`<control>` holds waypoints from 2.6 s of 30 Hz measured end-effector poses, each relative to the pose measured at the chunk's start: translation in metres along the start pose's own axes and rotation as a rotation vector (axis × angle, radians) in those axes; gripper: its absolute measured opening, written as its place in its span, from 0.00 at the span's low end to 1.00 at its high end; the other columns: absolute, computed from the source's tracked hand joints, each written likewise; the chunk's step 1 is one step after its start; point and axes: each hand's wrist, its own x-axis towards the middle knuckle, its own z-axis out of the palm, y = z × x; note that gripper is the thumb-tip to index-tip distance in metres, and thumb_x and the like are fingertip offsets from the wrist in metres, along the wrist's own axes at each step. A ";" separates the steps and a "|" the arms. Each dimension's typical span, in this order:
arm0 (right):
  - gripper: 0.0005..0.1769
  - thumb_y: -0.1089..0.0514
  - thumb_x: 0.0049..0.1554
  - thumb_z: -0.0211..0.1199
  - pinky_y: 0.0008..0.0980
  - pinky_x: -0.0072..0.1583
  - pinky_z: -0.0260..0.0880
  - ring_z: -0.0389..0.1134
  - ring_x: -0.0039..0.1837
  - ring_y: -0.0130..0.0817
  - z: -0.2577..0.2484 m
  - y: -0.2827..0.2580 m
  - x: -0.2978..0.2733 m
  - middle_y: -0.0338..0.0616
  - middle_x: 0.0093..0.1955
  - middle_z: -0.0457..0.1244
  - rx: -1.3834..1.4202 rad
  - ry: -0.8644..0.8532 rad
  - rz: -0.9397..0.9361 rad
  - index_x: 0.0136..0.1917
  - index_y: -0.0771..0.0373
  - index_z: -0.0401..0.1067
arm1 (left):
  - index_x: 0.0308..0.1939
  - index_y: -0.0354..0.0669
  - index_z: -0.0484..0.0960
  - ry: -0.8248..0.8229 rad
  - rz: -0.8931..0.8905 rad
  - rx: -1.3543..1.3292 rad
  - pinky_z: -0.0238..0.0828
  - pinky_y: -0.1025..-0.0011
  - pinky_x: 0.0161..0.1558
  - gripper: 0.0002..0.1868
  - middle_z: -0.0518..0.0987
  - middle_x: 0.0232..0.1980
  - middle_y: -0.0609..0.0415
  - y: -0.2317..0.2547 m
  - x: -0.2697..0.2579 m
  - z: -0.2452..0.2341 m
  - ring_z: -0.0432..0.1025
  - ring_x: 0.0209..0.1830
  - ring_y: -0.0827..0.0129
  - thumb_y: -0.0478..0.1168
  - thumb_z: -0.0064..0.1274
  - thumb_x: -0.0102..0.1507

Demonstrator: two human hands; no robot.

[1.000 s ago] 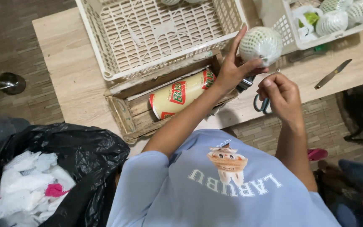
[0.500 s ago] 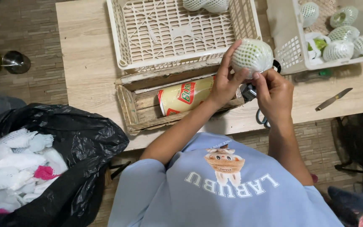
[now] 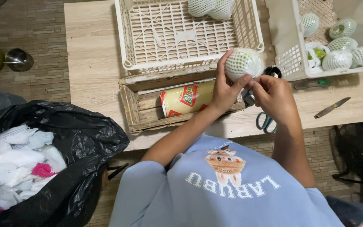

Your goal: Wrapping individual guavas in protective foam nets and placing them in crates for packaging.

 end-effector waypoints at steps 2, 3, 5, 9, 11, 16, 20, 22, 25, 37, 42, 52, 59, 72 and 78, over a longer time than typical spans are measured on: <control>0.13 0.60 0.67 0.59 0.28 0.36 0.61 0.66 0.28 0.33 -0.004 -0.019 -0.005 0.42 0.23 0.62 -0.042 0.002 0.031 0.41 0.63 0.77 | 0.80 0.49 0.49 -0.009 0.045 0.032 0.67 0.44 0.66 0.51 0.58 0.71 0.30 -0.003 -0.002 -0.002 0.62 0.69 0.40 0.56 0.63 0.62; 0.13 0.60 0.67 0.59 0.28 0.36 0.61 0.66 0.28 0.33 -0.004 -0.022 -0.006 0.42 0.23 0.62 -0.040 0.002 0.032 0.41 0.63 0.77 | 0.80 0.49 0.49 -0.010 0.043 0.033 0.67 0.44 0.66 0.51 0.58 0.71 0.30 0.000 -0.005 0.000 0.62 0.69 0.40 0.56 0.63 0.62; 0.14 0.55 0.67 0.60 0.35 0.36 0.63 0.67 0.27 0.40 -0.006 -0.029 -0.007 0.40 0.20 0.63 -0.165 -0.037 0.050 0.42 0.61 0.78 | 0.80 0.48 0.49 0.003 0.038 0.019 0.67 0.45 0.66 0.52 0.57 0.71 0.29 0.006 -0.010 0.004 0.63 0.68 0.39 0.55 0.63 0.61; 0.14 0.55 0.67 0.60 0.29 0.37 0.63 0.69 0.28 0.37 -0.008 -0.035 -0.007 0.41 0.21 0.64 -0.164 -0.063 0.096 0.42 0.62 0.78 | 0.80 0.48 0.49 -0.001 0.061 0.048 0.67 0.44 0.65 0.51 0.57 0.70 0.29 0.008 -0.012 0.000 0.63 0.68 0.37 0.54 0.63 0.62; 0.14 0.52 0.65 0.63 0.29 0.39 0.64 0.69 0.28 0.39 -0.011 -0.035 -0.008 0.42 0.20 0.64 -0.154 -0.079 0.123 0.42 0.62 0.76 | 0.80 0.49 0.49 0.008 0.063 0.042 0.67 0.45 0.66 0.52 0.56 0.71 0.32 0.010 -0.014 -0.002 0.62 0.69 0.38 0.55 0.63 0.61; 0.16 0.54 0.59 0.71 0.27 0.40 0.60 0.67 0.28 0.38 -0.019 -0.030 -0.006 0.47 0.20 0.61 -0.020 -0.036 0.113 0.42 0.68 0.69 | 0.80 0.48 0.49 -0.008 0.116 -0.015 0.68 0.47 0.66 0.51 0.56 0.70 0.33 0.019 -0.017 -0.005 0.63 0.68 0.43 0.54 0.63 0.62; 0.20 0.58 0.52 0.77 0.21 0.32 0.58 0.66 0.27 0.29 -0.014 0.009 0.011 0.40 0.25 0.62 0.195 -0.080 0.176 0.34 0.58 0.63 | 0.76 0.55 0.57 -0.020 0.114 -0.129 0.74 0.54 0.67 0.45 0.55 0.78 0.43 0.036 -0.024 -0.003 0.58 0.75 0.47 0.55 0.65 0.61; 0.14 0.60 0.58 0.70 0.22 0.35 0.60 0.69 0.31 0.28 -0.008 0.024 0.017 0.40 0.28 0.64 0.112 0.008 0.178 0.37 0.58 0.65 | 0.77 0.56 0.56 -0.077 0.155 -0.157 0.75 0.53 0.67 0.45 0.55 0.77 0.41 0.045 -0.025 -0.006 0.59 0.74 0.45 0.52 0.65 0.61; 0.08 0.55 0.64 0.61 0.20 0.40 0.69 0.71 0.43 0.24 0.013 0.047 0.019 0.37 0.42 0.66 0.438 0.057 0.047 0.51 0.59 0.65 | 0.78 0.49 0.53 -0.106 0.335 0.028 0.66 0.51 0.72 0.55 0.57 0.75 0.39 0.038 -0.024 -0.020 0.60 0.74 0.45 0.47 0.72 0.55; 0.72 0.35 0.34 0.79 0.45 0.69 0.72 0.65 0.70 0.42 0.075 0.022 0.010 0.56 0.68 0.60 1.188 -0.183 -0.340 0.80 0.66 0.48 | 0.59 0.56 0.79 -0.095 0.533 0.761 0.74 0.65 0.53 0.27 0.74 0.55 0.61 0.122 -0.038 -0.049 0.75 0.50 0.66 0.56 0.65 0.58; 0.72 0.41 0.33 0.80 0.45 0.69 0.71 0.65 0.69 0.44 0.086 0.034 0.017 0.58 0.67 0.60 1.142 -0.203 -0.385 0.80 0.69 0.46 | 0.48 0.54 0.80 -0.054 0.572 1.008 0.71 0.65 0.39 0.17 0.70 0.37 0.63 0.137 -0.036 -0.046 0.73 0.36 0.62 0.47 0.64 0.56; 0.64 0.36 0.39 0.77 0.42 0.70 0.71 0.65 0.67 0.37 0.108 0.035 0.016 0.51 0.67 0.61 1.049 -0.141 -0.382 0.78 0.64 0.50 | 0.32 0.52 0.78 0.081 0.709 1.266 0.67 0.72 0.31 0.03 0.71 0.30 0.63 0.132 -0.035 -0.060 0.72 0.27 0.66 0.39 0.56 0.60; 0.63 0.43 0.42 0.76 0.45 0.69 0.72 0.65 0.70 0.42 0.113 0.047 0.022 0.55 0.69 0.60 1.064 -0.178 -0.383 0.80 0.62 0.47 | 0.51 0.51 0.80 0.030 0.803 1.273 0.70 0.65 0.37 0.19 0.71 0.42 0.59 0.127 -0.032 -0.066 0.70 0.35 0.65 0.40 0.62 0.56; 0.67 0.46 0.40 0.79 0.39 0.74 0.63 0.61 0.71 0.35 0.101 0.063 0.013 0.50 0.71 0.57 0.819 -0.072 -0.479 0.82 0.62 0.45 | 0.42 0.49 0.84 -0.031 0.711 0.917 0.72 0.62 0.39 0.06 0.77 0.36 0.57 0.166 -0.030 -0.067 0.74 0.34 0.57 0.44 0.54 0.67; 0.79 0.53 0.31 0.87 0.55 0.73 0.60 0.60 0.71 0.61 0.101 0.042 0.007 0.70 0.69 0.53 0.576 0.041 -0.755 0.83 0.67 0.39 | 0.38 0.40 0.79 -0.169 0.119 0.848 0.73 0.59 0.33 0.14 0.76 0.30 0.48 0.158 -0.033 -0.056 0.77 0.29 0.55 0.44 0.63 0.56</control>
